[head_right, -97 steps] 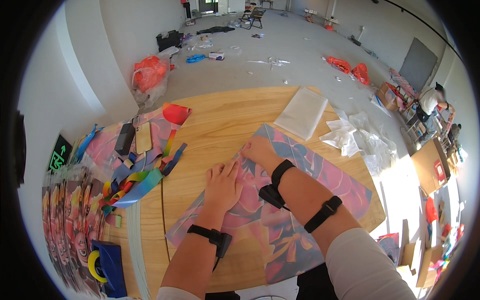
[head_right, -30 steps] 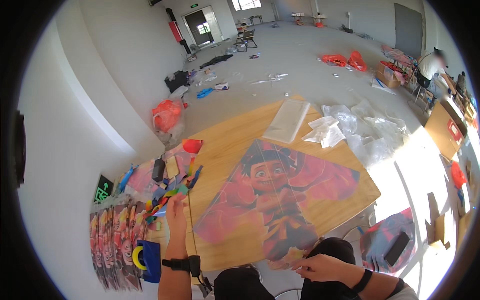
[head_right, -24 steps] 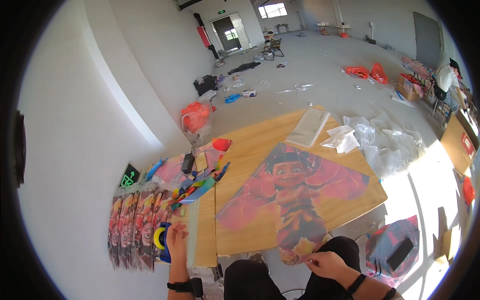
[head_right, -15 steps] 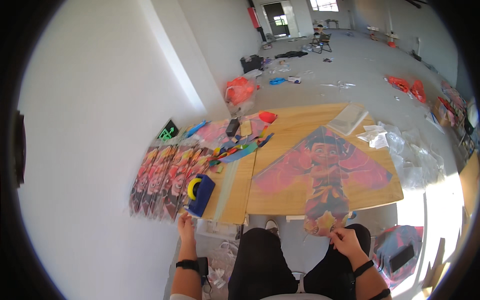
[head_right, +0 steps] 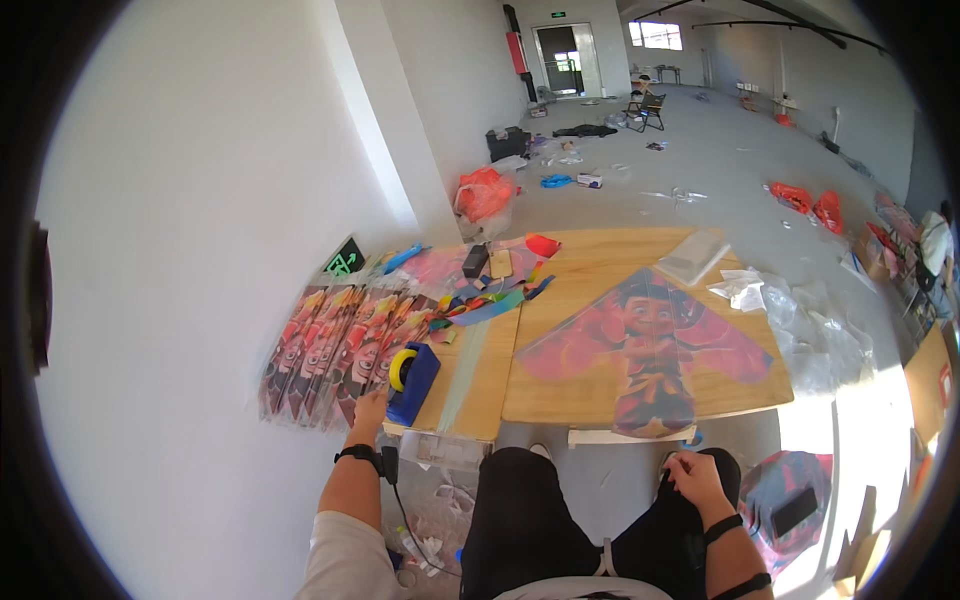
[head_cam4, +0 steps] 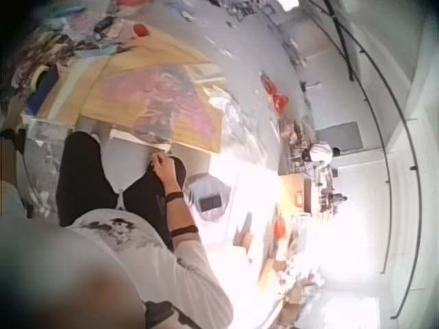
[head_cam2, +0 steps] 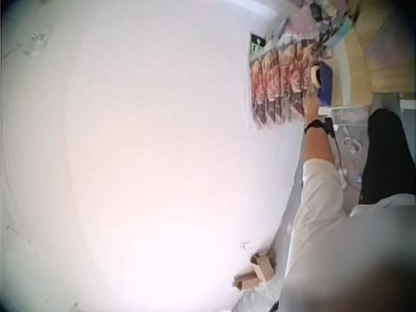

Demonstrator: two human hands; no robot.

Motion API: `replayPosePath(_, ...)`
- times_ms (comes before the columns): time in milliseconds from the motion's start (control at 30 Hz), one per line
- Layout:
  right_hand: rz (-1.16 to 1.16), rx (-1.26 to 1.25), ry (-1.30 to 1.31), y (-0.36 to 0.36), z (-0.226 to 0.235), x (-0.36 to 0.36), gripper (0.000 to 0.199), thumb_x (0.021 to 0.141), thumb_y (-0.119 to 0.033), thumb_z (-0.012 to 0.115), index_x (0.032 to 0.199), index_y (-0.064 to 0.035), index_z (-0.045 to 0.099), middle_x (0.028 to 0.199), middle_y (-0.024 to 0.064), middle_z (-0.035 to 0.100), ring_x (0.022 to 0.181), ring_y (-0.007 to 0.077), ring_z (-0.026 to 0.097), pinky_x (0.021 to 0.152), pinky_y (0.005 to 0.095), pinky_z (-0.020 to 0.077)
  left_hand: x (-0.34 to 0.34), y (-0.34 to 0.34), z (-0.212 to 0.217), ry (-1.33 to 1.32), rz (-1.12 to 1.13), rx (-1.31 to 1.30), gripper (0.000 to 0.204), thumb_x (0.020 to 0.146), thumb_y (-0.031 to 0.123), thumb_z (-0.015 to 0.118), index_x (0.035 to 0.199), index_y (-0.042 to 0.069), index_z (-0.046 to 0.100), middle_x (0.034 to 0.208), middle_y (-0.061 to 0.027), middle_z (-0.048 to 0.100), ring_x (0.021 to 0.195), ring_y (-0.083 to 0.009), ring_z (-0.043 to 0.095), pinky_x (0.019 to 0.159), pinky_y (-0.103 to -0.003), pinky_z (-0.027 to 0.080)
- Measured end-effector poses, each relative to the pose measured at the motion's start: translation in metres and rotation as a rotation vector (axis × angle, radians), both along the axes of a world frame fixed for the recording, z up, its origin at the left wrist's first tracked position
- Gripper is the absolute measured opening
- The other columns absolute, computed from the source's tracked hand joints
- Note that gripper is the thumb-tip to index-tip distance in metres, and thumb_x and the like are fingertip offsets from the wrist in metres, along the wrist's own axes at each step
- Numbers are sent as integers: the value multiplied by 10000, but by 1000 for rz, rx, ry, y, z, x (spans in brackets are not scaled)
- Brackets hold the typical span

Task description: Applying adhesive tape to secure parts of a decorative paper kite.

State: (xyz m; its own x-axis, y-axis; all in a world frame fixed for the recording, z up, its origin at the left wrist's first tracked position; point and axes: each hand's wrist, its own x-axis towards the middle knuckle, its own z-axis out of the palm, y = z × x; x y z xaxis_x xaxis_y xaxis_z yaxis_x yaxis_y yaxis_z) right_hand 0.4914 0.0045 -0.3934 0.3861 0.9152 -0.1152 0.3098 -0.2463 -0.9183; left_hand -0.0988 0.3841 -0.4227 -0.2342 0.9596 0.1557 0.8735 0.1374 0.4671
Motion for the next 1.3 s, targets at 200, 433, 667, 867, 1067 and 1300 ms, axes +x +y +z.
replayPosePath(200, -65, -20, -52, -7, 5, 2, 182, 974, -121, 601, 881, -1, 701, 648, 43, 642, 492, 94, 575, 464, 242, 458, -5, 34, -13, -599, -81, -158, 658, 991, 514, 380, 930, -20, 758, 814, -150, 757, 741, -266, 703, 795, -384, 534)
replayPosePath(433, -51, -4, -10, 2, 2, -1, 199, 982, -129, 589, 869, -3, 693, 647, 39, 636, 488, 88, 570, 446, 232, 448, -35, 20, 23, -822, 10, -58, 688, 1009, 508, 412, 917, -95, 730, 802, -135, 753, 734, -212, 682, 682, -320, 514)
replayPosePath(667, -44, 11, -30, 3, 5, -8, 197, 980, -128, 595, 869, 0, 694, 638, 38, 635, 486, 87, 570, 445, 234, 449, -39, -25, 89, -615, -55, -327, 514, 955, 478, 592, 1032, -11, 734, 958, -91, 744, 874, -198, 648, 759, -320, 460)
replayPosePath(867, -84, -60, -16, 1, 15, -10, 192, 977, -149, 602, 875, -17, 697, 647, 29, 634, 499, 82, 569, 457, 235, 445, -37, -78, 93, -572, -66, -456, 465, 896, 449, 676, 1017, 8, 760, 916, -63, 748, 830, -156, 671, 709, -293, 489)
replayPosePath(1067, -69, -54, -26, 3, 9, -12, 184, 970, -138, 598, 868, -18, 694, 645, 26, 636, 497, 85, 572, 455, 237, 447, -44, -84, 63, -677, -83, -417, 294, 923, 291, 712, 1019, 18, 762, 923, -48, 740, 821, -135, 659, 746, -269, 491)
replayPosePath(1300, -42, -30, -62, 7, 9, -21, 183, 976, -124, 598, 867, -10, 691, 640, 36, 636, 487, 91, 581, 448, 235, 458, -61, -65, -16, -799, -243, -238, 260, 942, 287, 710, 1007, 39, 751, 871, -24, 713, 789, -114, 644, 728, -260, 478)
